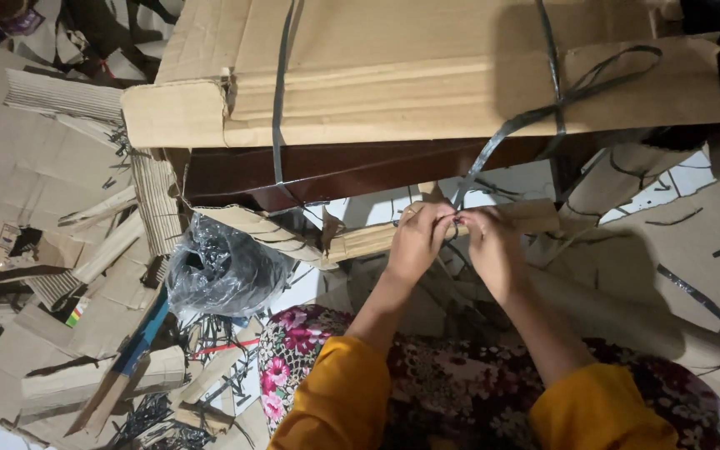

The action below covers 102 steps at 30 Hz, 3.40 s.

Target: Wrapping the legs of a wooden chair with cardboard and securing them with plastic ties for protection.

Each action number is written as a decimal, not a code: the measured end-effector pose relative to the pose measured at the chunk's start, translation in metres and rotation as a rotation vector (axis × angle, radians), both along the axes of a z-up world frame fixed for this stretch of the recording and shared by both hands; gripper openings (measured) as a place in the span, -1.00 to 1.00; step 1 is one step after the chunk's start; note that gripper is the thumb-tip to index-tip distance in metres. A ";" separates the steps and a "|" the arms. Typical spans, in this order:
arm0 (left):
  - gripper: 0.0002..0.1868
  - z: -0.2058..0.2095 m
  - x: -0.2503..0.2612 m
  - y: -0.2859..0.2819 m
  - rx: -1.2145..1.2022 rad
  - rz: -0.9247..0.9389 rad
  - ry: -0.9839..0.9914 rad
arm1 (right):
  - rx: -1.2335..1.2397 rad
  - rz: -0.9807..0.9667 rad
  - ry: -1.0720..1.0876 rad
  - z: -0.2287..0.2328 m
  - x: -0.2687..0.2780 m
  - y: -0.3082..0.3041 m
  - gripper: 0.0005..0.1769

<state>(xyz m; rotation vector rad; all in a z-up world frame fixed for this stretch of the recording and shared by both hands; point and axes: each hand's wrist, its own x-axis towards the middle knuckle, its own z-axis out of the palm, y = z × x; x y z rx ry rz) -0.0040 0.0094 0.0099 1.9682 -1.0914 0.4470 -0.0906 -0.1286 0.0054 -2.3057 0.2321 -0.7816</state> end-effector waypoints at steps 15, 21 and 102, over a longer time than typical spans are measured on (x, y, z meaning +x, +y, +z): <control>-0.77 -0.014 0.000 -0.003 -0.124 0.038 -0.089 | 0.080 -0.181 0.003 -0.008 0.001 0.025 -0.90; -0.88 0.013 0.000 0.002 -0.127 -0.017 -0.046 | 0.393 -0.132 0.211 -0.004 0.002 0.015 -0.85; -0.59 -0.067 -0.060 0.043 0.259 0.088 1.064 | 0.553 0.035 0.924 -0.147 -0.069 0.004 -0.58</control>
